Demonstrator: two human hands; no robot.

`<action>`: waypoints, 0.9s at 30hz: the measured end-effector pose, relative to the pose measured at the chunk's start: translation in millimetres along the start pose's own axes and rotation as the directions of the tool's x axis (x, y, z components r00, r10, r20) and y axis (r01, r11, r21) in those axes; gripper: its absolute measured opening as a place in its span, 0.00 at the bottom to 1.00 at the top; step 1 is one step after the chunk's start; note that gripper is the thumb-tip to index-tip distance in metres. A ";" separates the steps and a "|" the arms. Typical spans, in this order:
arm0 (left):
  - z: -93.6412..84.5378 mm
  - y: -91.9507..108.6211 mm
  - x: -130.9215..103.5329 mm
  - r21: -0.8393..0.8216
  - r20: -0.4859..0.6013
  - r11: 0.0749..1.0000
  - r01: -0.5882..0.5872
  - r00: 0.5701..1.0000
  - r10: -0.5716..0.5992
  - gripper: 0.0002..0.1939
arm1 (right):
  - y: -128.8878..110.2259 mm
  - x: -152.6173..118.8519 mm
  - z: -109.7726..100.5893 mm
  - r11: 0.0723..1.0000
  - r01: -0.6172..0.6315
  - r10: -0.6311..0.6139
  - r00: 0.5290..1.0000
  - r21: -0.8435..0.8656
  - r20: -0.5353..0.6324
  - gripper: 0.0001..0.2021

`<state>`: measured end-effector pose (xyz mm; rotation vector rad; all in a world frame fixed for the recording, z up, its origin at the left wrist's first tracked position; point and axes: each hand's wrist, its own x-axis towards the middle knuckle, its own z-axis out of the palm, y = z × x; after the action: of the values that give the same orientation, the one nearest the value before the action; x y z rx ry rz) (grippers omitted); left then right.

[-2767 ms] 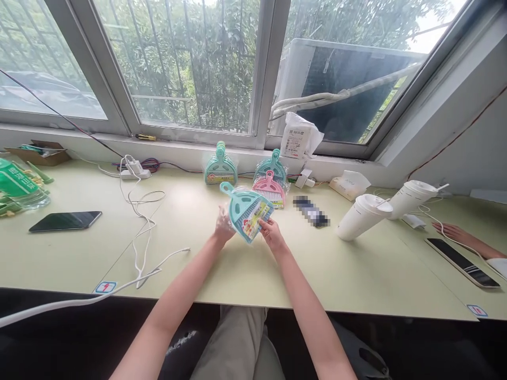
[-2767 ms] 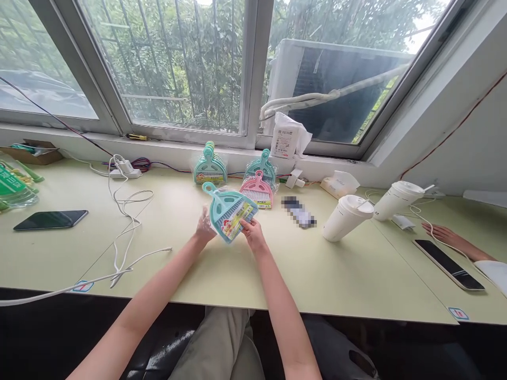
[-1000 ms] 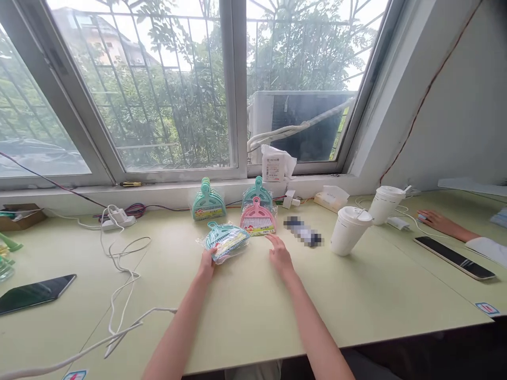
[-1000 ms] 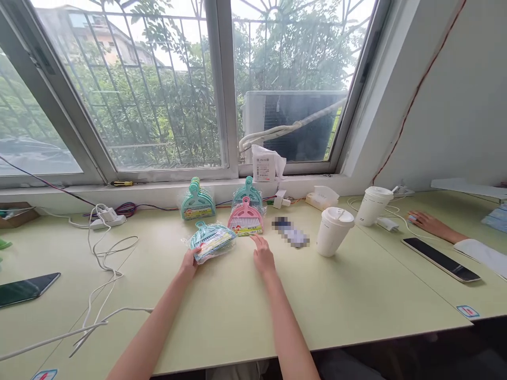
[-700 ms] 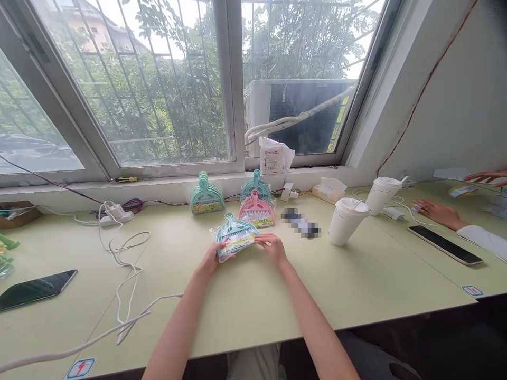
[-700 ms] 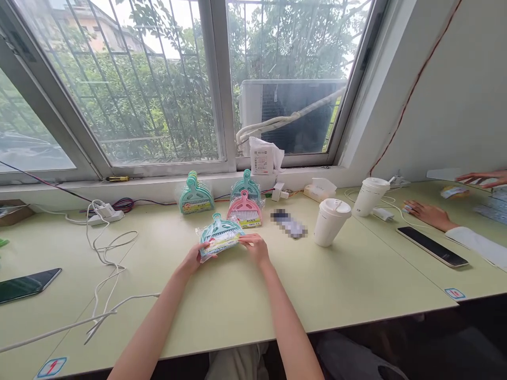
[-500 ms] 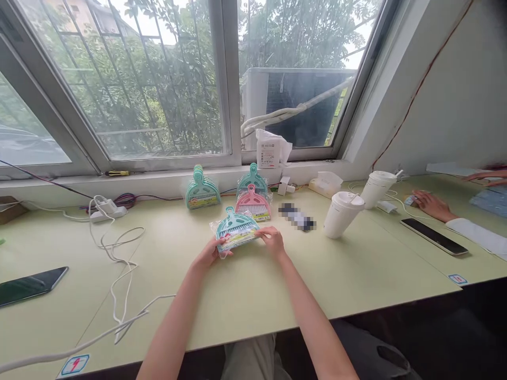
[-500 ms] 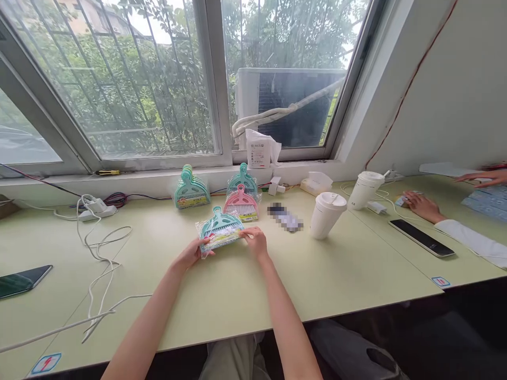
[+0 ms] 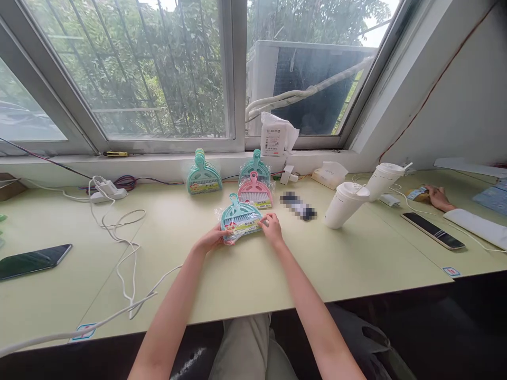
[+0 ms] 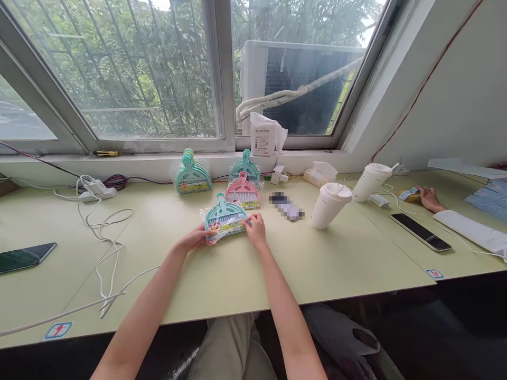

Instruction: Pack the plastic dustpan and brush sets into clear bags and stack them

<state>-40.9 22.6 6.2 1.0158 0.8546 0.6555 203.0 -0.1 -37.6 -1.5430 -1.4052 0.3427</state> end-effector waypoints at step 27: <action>29.4 -2.0 -15.6 0.607 -0.302 0.688 -0.398 0.686 0.662 0.18 | -15.3 -0.8 -7.5 0.765 -0.200 0.125 0.979 0.612 0.163 0.25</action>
<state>-23.8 -3.9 16.9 1.6557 1.2258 1.3133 199.2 -6.6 -22.3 -1.0906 -1.0747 0.9231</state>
